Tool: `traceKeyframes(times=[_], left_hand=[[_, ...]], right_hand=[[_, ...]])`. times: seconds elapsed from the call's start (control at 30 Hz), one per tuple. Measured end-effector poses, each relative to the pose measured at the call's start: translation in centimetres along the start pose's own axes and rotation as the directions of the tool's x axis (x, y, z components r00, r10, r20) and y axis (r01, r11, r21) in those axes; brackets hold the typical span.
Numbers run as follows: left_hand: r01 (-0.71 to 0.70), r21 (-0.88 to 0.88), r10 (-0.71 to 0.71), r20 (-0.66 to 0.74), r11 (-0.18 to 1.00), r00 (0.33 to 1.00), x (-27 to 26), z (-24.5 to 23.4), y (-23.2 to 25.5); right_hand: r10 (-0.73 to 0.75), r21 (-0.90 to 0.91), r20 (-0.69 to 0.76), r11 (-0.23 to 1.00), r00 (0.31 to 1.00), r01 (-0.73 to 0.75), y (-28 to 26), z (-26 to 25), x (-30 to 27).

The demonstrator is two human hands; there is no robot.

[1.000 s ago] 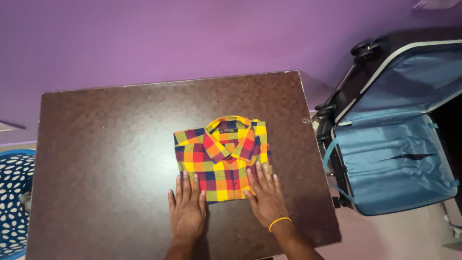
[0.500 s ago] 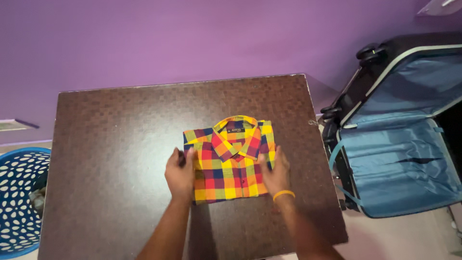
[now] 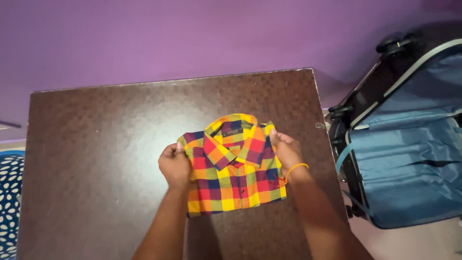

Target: The person takes a plaid shirt from a laundry basket, spreads it out on a table, and folds the sleeves and body into a rectangle before placing it into an open suitcase.

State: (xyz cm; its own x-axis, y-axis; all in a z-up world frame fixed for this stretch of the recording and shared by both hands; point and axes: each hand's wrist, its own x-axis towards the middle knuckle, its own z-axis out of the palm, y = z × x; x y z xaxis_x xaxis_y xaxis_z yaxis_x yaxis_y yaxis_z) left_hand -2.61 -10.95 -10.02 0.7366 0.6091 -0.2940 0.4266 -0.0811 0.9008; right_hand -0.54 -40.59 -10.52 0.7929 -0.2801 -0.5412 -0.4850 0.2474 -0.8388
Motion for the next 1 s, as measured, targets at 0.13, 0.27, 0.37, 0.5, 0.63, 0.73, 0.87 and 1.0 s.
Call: traceKeyframes(times=[0.13, 0.27, 0.37, 0.5, 0.63, 0.73, 0.87, 1.0], left_hand=[[0.234, -0.177, -0.199, 0.199, 0.956, 0.96, 1.5, -0.2, -0.3], [-0.154, 0.198, 0.146, 0.053, 0.968, 0.988, -0.8, -1.7, 2.4], [-0.507, 0.355, 0.559, -0.056, 0.786, 0.827, -4.7, -3.6, 2.9], [-0.703, 0.509, 0.592, 0.393, 0.497, 0.704, -10.0, -4.4, 0.7], [-0.677, 0.684, 0.382, 0.569, 0.271, 0.728, -11.3, -4.7, -2.9], [-0.638, 0.714, 0.422, 0.504, 0.286, 0.753, -11.5, -4.1, -4.2], [-0.586, 0.554, 0.416, 0.413, 0.591, 0.81, -10.7, -4.8, -3.8], [-0.264, 0.378, 0.253, 0.081, 0.888, 0.964, -8.2, -4.7, -1.5]], right_hand=[[0.115, 0.082, 0.136, 0.989, 0.984, -0.127, 1.3, -0.1, 1.3], [-0.284, -0.426, -0.097, 0.878, 0.954, 0.218, 0.5, 1.4, -0.5], [-0.693, -0.593, -0.074, 0.609, 0.717, 0.527, -1.6, 2.1, -5.4], [-0.663, -0.752, 0.459, 0.065, 0.591, 0.657, -0.5, 2.3, -12.2], [-0.423, -0.79, 0.576, -0.069, 0.699, 0.609, 2.1, 1.0, -13.7], [-0.445, -0.839, 0.516, -0.089, 0.732, 0.537, 3.3, 0.1, -13.3], [-0.559, -0.88, 0.337, 0.098, 0.758, 0.464, 3.9, -0.3, -12.5], [-0.382, -0.698, -0.122, 0.689, 0.916, 0.194, 3.3, -1.1, -10.3]])
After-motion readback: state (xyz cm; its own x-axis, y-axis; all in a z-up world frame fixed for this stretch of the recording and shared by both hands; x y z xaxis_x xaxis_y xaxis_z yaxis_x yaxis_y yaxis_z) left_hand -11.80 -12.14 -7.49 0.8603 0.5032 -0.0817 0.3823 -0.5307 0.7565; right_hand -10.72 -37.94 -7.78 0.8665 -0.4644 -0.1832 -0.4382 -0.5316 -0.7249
